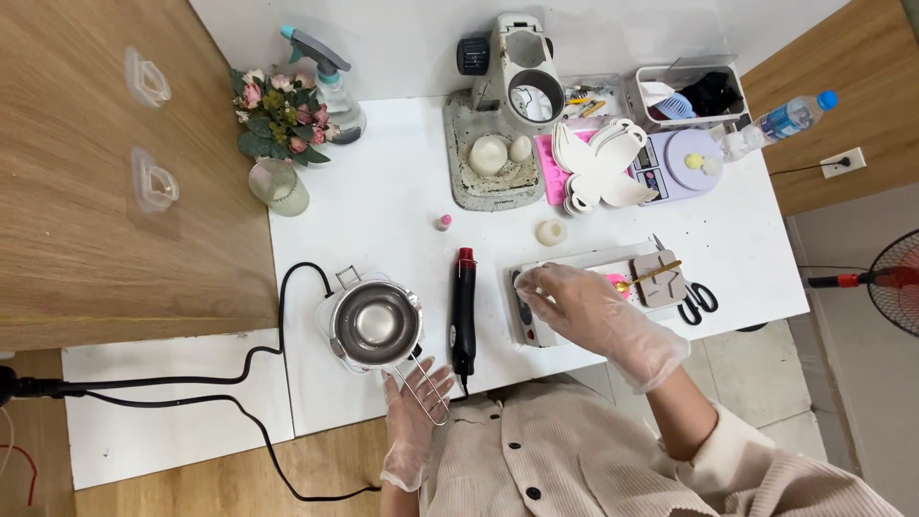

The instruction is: Pouring melted wax into a silicone mold and using a heat gun to smooth the surface.

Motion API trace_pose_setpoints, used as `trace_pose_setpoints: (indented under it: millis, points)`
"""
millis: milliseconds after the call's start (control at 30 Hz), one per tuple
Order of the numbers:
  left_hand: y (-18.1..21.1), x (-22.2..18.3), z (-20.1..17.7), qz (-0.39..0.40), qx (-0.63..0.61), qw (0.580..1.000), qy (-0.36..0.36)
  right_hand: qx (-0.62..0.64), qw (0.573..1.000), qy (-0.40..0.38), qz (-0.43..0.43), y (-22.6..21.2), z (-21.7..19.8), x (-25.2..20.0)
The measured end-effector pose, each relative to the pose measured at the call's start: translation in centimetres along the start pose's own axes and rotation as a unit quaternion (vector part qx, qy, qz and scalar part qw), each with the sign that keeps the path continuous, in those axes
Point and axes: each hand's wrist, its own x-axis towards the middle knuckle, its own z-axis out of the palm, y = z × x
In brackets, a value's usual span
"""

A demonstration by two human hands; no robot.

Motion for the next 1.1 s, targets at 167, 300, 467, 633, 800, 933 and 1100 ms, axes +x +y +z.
trace_pose_setpoints:
  millis: [167, 300, 467, 633, 800, 933, 1100]
  points:
    - [-0.5, -0.4, -0.4, 0.026, -0.007, 1.000, -0.004, 0.054, 0.998, -0.024, 0.030, -1.7, -1.0, -2.8]
    - [-1.1, 0.1, -0.8, 0.066, 0.003, 0.998, 0.024, 0.062, 0.988, -0.108, 0.090, -1.1, -1.0, -4.0]
    - [-2.6, 3.8, -3.5, 0.153, -0.061, 0.984, 0.071, 0.039, 0.998, -0.050, -0.004, 1.9, -0.6, -4.8]
    - [-2.6, 3.9, -4.0, 0.206, -0.009, 0.970, 0.127, 0.061, 0.996, -0.028, -0.058, 3.5, -2.5, -5.1]
    - [-1.0, 1.3, -1.8, 0.192, 0.078, 0.952, 0.225, 0.075, 0.994, -0.031, -0.072, 8.6, -3.4, -5.8]
    - [-0.3, -0.3, -1.4, 0.182, 0.133, 0.933, 0.281, 0.113, 0.990, -0.063, 0.061, 13.2, -7.2, -5.1]
    - [0.2, -7.2, 3.2, 0.261, 0.181, 0.868, 0.381, -0.010, 0.996, 0.019, 0.090, 19.0, -11.4, -3.2]
